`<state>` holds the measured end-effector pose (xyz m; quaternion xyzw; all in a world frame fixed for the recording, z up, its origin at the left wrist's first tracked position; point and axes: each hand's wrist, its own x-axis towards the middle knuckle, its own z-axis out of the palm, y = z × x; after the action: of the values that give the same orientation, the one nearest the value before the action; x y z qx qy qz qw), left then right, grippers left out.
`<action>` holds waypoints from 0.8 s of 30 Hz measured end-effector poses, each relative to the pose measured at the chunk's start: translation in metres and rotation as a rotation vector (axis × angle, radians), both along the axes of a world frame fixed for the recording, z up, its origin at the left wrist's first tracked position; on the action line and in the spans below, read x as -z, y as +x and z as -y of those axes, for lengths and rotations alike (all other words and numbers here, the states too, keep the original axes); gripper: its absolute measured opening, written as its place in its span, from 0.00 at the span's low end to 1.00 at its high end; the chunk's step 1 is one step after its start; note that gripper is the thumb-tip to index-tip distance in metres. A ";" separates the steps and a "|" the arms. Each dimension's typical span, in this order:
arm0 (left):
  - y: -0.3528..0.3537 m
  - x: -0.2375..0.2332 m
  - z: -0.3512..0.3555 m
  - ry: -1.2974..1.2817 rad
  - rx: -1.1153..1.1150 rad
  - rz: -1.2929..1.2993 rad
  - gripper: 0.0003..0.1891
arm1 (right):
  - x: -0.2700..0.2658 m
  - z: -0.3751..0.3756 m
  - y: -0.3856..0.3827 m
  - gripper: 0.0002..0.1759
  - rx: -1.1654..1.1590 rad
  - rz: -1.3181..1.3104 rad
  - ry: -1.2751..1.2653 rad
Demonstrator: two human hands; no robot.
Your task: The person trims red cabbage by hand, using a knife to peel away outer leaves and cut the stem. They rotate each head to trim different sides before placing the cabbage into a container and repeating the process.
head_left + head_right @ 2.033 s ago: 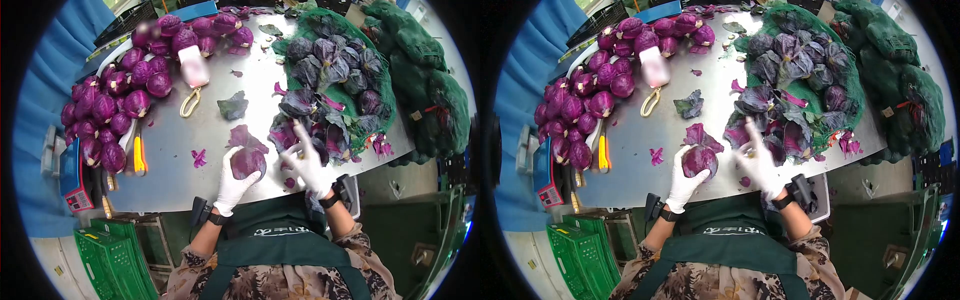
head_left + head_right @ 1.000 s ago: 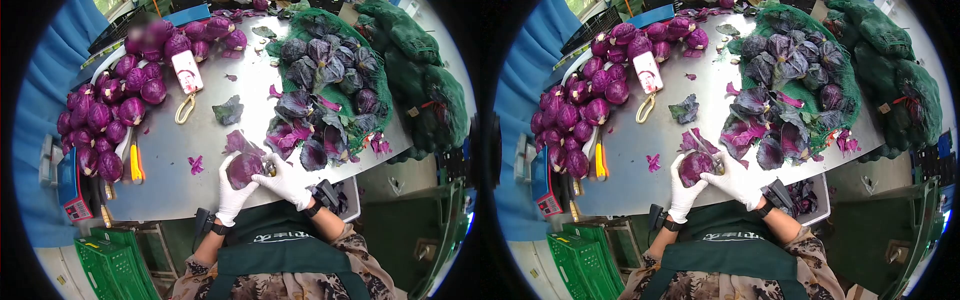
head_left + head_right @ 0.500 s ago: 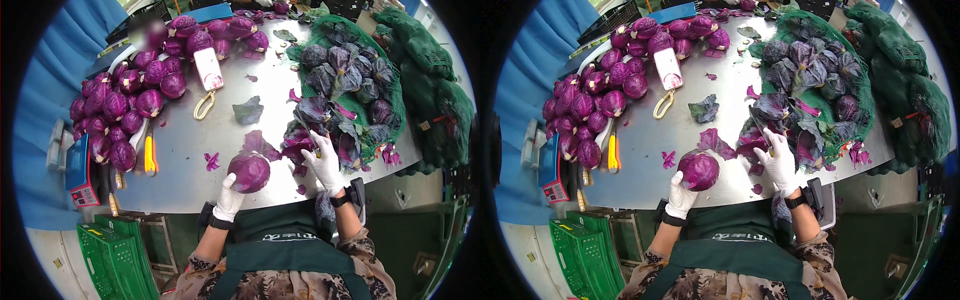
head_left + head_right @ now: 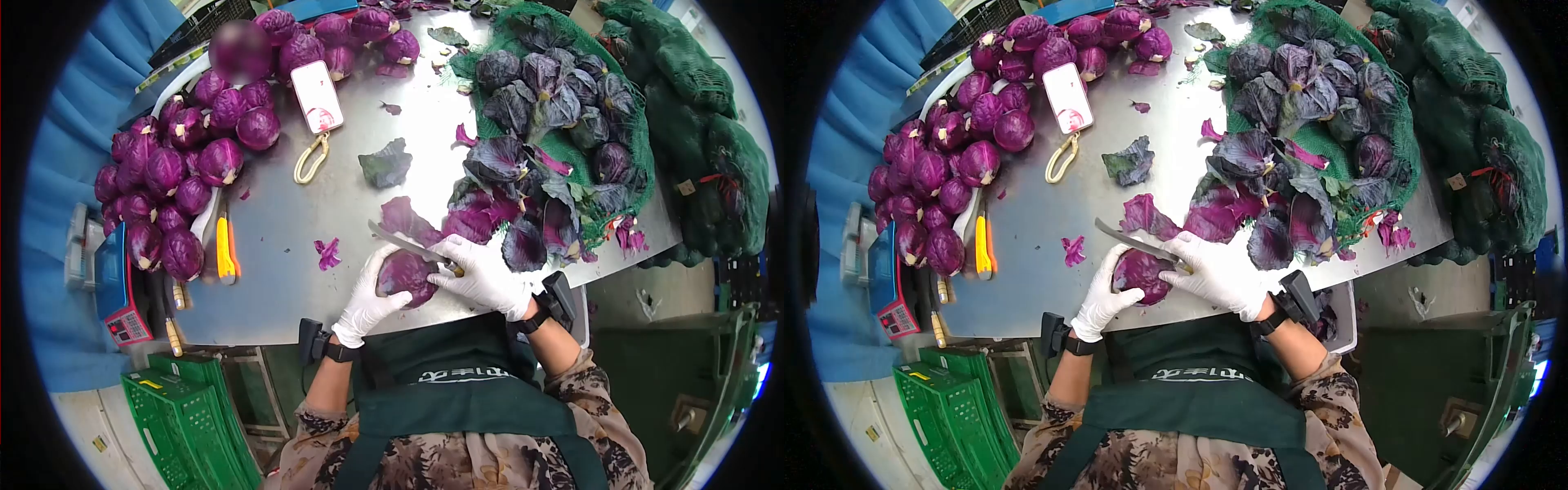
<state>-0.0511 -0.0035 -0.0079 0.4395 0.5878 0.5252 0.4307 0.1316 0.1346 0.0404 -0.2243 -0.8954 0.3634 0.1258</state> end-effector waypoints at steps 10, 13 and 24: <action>0.009 -0.018 -0.014 0.140 0.005 -0.286 0.20 | -0.026 0.010 -0.007 0.18 -0.095 0.264 0.426; 0.008 -0.016 -0.014 0.180 0.058 -0.458 0.25 | -0.022 0.008 -0.004 0.14 -0.111 0.199 0.504; 0.010 -0.014 -0.002 -0.063 -0.013 -0.289 0.48 | -0.005 0.001 0.002 0.15 0.030 -0.021 0.034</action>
<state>-0.0409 -0.0017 0.0059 0.4930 0.6625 0.4406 0.3519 0.1341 0.1333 0.0456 -0.2315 -0.8967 0.3484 0.1446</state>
